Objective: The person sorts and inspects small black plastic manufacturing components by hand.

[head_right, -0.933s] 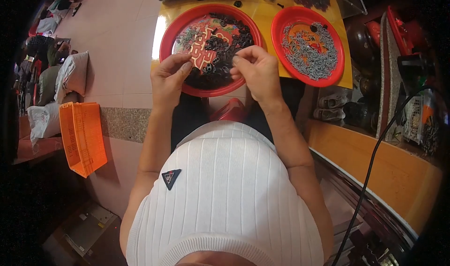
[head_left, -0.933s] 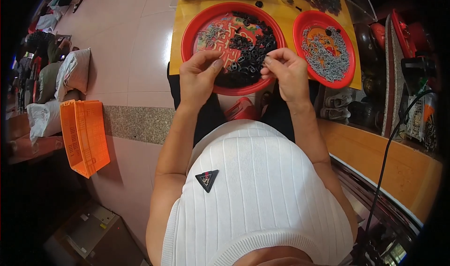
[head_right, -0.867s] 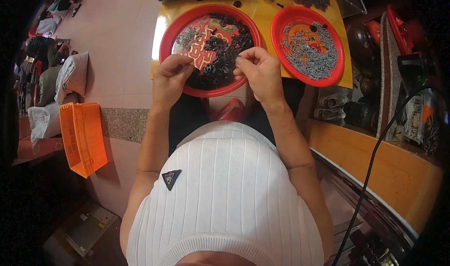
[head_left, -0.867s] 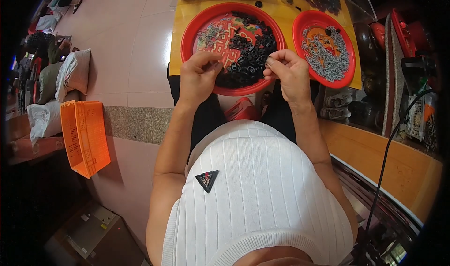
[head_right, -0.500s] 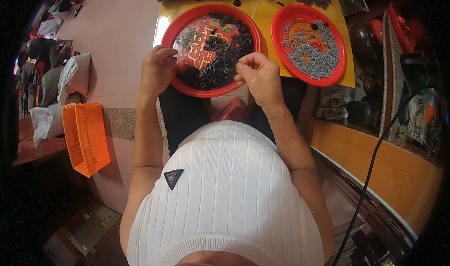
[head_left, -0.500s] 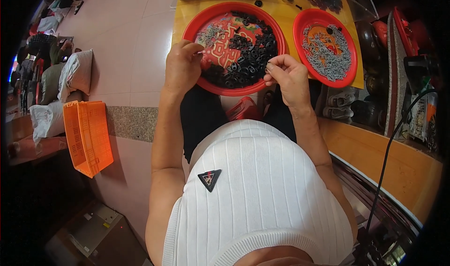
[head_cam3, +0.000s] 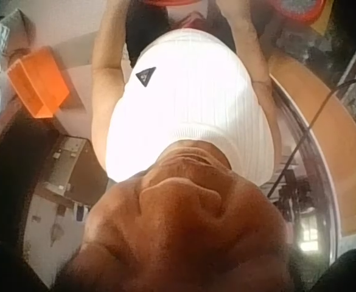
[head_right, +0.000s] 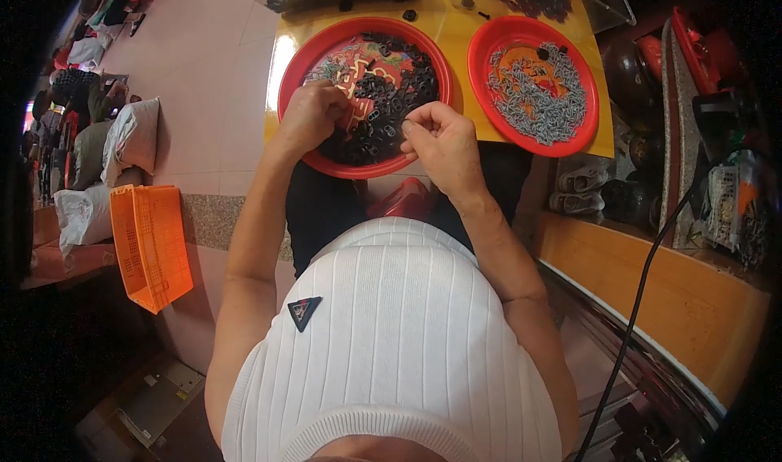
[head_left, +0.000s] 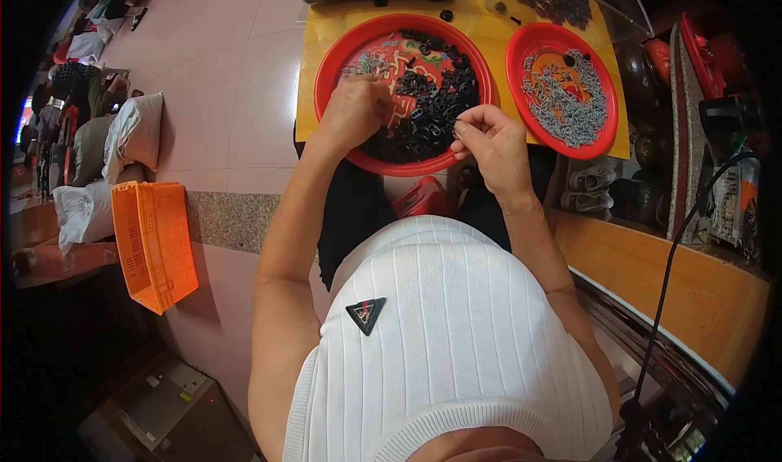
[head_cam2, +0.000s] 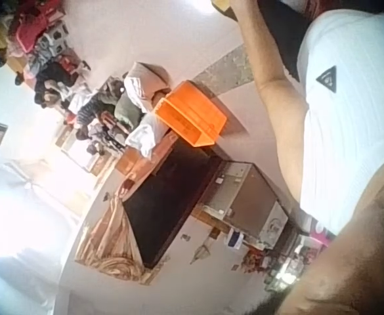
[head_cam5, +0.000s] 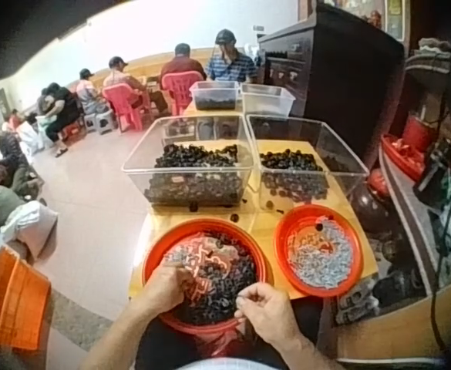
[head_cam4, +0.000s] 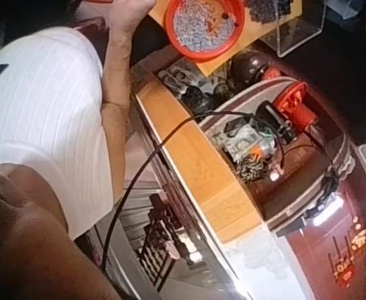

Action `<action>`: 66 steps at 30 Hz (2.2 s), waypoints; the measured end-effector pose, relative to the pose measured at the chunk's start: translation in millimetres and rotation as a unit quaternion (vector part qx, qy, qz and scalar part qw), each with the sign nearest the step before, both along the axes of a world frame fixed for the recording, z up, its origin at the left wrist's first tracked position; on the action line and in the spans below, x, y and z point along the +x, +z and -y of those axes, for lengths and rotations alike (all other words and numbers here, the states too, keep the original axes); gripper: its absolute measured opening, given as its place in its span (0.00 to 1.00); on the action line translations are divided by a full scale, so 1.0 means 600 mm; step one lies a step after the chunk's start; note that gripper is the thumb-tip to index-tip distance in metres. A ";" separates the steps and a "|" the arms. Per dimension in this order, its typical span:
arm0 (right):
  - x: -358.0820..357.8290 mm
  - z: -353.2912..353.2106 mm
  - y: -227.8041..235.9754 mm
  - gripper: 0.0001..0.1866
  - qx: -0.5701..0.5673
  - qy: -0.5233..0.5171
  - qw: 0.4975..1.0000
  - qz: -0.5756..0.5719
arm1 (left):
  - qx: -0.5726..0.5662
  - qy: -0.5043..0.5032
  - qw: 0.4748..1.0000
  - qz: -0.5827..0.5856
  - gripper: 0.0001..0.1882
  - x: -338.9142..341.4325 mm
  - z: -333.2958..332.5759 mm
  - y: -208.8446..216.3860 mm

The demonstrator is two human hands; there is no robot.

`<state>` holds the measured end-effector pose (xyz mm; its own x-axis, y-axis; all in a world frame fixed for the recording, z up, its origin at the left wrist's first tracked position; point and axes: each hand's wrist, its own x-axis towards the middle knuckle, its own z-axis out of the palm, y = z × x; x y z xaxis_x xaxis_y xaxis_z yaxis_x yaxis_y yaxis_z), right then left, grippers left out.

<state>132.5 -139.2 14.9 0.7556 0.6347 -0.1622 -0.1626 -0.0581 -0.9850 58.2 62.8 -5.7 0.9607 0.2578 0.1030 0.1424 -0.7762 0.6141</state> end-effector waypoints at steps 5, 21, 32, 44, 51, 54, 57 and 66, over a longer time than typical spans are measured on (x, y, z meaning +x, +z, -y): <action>-0.005 -0.003 0.000 0.03 -0.004 0.011 1.000 -0.008 | 0.152 -0.073 0.983 0.070 0.11 -0.005 0.004 0.002; -0.051 -0.036 0.050 0.04 0.028 0.058 0.997 -0.040 | -0.721 0.051 0.671 0.167 0.05 -0.069 0.082 0.024; -0.069 -0.045 0.055 0.04 0.026 0.044 0.999 0.018 | -0.763 0.046 0.609 0.211 0.05 -0.075 0.109 0.028; -0.072 -0.042 0.048 0.03 0.005 0.029 0.998 0.064 | -0.657 0.076 0.714 0.230 0.03 -0.079 0.118 0.027; -0.071 -0.039 0.030 0.03 -0.006 0.023 0.989 0.148 | -0.585 0.079 0.777 0.220 0.03 -0.081 0.120 0.029; -0.068 -0.037 0.040 0.01 -0.018 0.051 0.993 0.103 | -0.606 0.082 0.764 0.204 0.02 -0.079 0.123 0.022; -0.068 -0.042 0.040 0.02 -0.004 0.037 0.996 0.084 | -0.606 0.091 0.761 0.213 0.02 -0.072 0.133 0.019; -0.045 -0.040 0.036 0.03 0.039 0.040 0.998 0.010 | -0.645 0.107 0.724 0.219 0.05 -0.068 0.135 0.031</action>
